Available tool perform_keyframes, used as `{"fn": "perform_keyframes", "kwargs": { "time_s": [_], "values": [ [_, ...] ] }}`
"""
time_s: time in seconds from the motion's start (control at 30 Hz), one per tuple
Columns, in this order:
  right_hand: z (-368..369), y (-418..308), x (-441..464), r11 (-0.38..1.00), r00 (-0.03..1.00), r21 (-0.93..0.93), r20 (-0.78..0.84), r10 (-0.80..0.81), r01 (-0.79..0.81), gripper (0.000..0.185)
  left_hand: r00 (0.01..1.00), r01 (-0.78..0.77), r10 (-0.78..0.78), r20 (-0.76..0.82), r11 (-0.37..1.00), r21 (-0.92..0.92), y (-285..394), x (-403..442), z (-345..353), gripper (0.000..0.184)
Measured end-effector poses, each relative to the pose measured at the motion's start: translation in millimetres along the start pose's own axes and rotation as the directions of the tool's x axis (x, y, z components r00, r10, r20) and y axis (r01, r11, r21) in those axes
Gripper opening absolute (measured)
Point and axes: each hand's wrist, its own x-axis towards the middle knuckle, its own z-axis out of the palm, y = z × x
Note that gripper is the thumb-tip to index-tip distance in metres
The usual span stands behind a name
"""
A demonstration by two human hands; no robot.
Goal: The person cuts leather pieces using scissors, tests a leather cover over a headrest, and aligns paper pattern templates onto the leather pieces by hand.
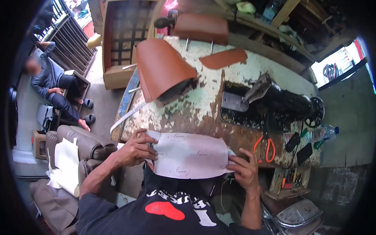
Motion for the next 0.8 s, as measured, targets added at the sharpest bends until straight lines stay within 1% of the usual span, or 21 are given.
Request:
{"fn": "perform_keyframes", "kwargs": {
  "time_s": [0.1, 0.13, 0.17, 0.2, 0.23, 0.27, 0.3, 0.33, 0.37, 0.4, 0.43, 0.5, 0.53, 0.57, 0.6, 0.63, 0.67, 0.7, 0.73, 0.77, 0.8],
  "values": [
    [-10, -7, 2, 0.999, 0.999, -0.053, 0.042, 0.000, 0.002, 0.030, 0.995, 0.009, -0.008, 0.103, 1.000, -0.014, 10, 2, -12, 0.040],
    [-12, -9, 5, 0.996, 0.998, -0.080, 0.050, -0.023, 0.027, 0.028, 0.995, 0.005, -0.004, 0.102, 1.000, -0.016, 11, 4, -17, 0.040],
    [-15, -11, 8, 0.996, 0.999, -0.086, 0.045, -0.026, 0.030, 0.028, 0.993, 0.087, -0.075, 0.092, 0.987, -0.133, 9, 6, -24, 0.036],
    [-19, -12, 11, 0.999, 1.000, 0.042, 0.010, -0.024, 0.023, 0.027, 0.985, 0.166, -0.148, 0.089, 0.954, -0.251, 7, 7, -32, 0.032],
    [-22, -12, 14, 0.985, 0.999, 0.171, -0.026, -0.019, 0.024, 0.026, 0.986, 0.162, -0.146, 0.081, 0.956, -0.246, 3, 4, -42, 0.032],
    [-25, -12, 13, 0.935, 0.994, 0.352, -0.105, 0.009, 0.029, 0.025, 0.952, 0.304, -0.292, 0.092, 0.861, -0.409, -1, 1, -57, 0.030],
    [-31, -20, 14, 0.935, 0.994, 0.352, -0.106, 0.005, 0.033, 0.025, 0.911, 0.361, -0.410, 0.055, 0.723, -0.589, 4, 5, -67, 0.032],
    [-40, -38, 18, 0.844, 0.935, 0.493, -0.152, 0.321, -0.209, 0.022, 0.854, 0.353, -0.520, 0.017, 0.556, -0.753, 11, 12, -79, 0.037],
    [-43, -50, 17, 0.661, 0.779, 0.631, -0.140, 0.611, -0.405, 0.024, 0.779, 0.227, -0.623, -0.063, 0.376, -0.898, 25, 27, -90, 0.045],
    [-45, -46, 20, 0.640, 0.802, 0.684, -0.134, 0.582, -0.350, 0.035, 0.777, 0.277, -0.626, -0.074, 0.444, -0.852, 18, 30, -100, 0.059],
    [-45, -37, 27, 0.644, 0.805, 0.685, -0.142, 0.577, -0.340, 0.035, 0.780, 0.204, -0.617, -0.108, 0.413, -0.888, 19, 39, -101, 0.057],
    [-42, -18, 43, 0.725, 0.807, 0.619, -0.239, 0.540, -0.301, 0.034, 0.742, 0.188, -0.661, -0.111, 0.364, -0.912, 18, 50, -85, 0.055],
    [-44, -12, 59, 0.793, 0.755, 0.456, -0.323, 0.570, -0.404, 0.036, 0.706, 0.190, -0.700, -0.107, 0.332, -0.924, 11, 51, -69, 0.054],
    [-44, -8, 75, 0.808, 0.697, 0.286, -0.408, 0.589, -0.515, 0.038, 0.670, 0.199, -0.737, -0.091, 0.296, -0.934, 6, 50, -51, 0.054],
    [-38, -8, 89, 0.893, 0.682, 0.096, -0.611, 0.402, -0.440, 0.037, 0.618, 0.148, -0.777, -0.123, 0.268, -0.952, 10, 52, -34, 0.053],
    [-43, -25, 105, 0.898, 0.715, -0.198, -0.680, 0.163, -0.392, 0.036, 0.542, 0.124, -0.805, -0.241, 0.360, -0.925, 16, 54, -14, 0.051],
    [-39, -44, 117, 0.938, 0.729, -0.092, -0.656, 0.196, -0.334, 0.035, 0.464, 0.120, -0.860, -0.213, 0.299, -0.947, 21, 51, 8, 0.048],
    [-30, -62, 127, 0.962, 0.751, 0.015, -0.622, 0.222, -0.273, 0.035, 0.367, 0.091, -0.898, -0.243, 0.295, -0.951, 35, 53, 28, 0.046],
    [-15, -77, 134, 0.976, 0.841, 0.053, -0.500, 0.209, -0.210, 0.036, 0.363, 0.094, -0.917, -0.165, 0.212, -0.973, 47, 47, 40, 0.045],
    [-1, -87, 140, 0.984, 0.912, 0.096, -0.371, 0.174, -0.149, 0.038, 0.337, 0.092, -0.931, -0.140, 0.180, -0.979, 65, 50, 41, 0.043],
    [26, -82, 145, 0.993, 0.946, 0.017, -0.302, 0.115, -0.115, 0.043, 0.298, 0.158, -0.953, -0.051, 0.102, -0.982, 75, 43, 49, 0.042]
  ]
}}
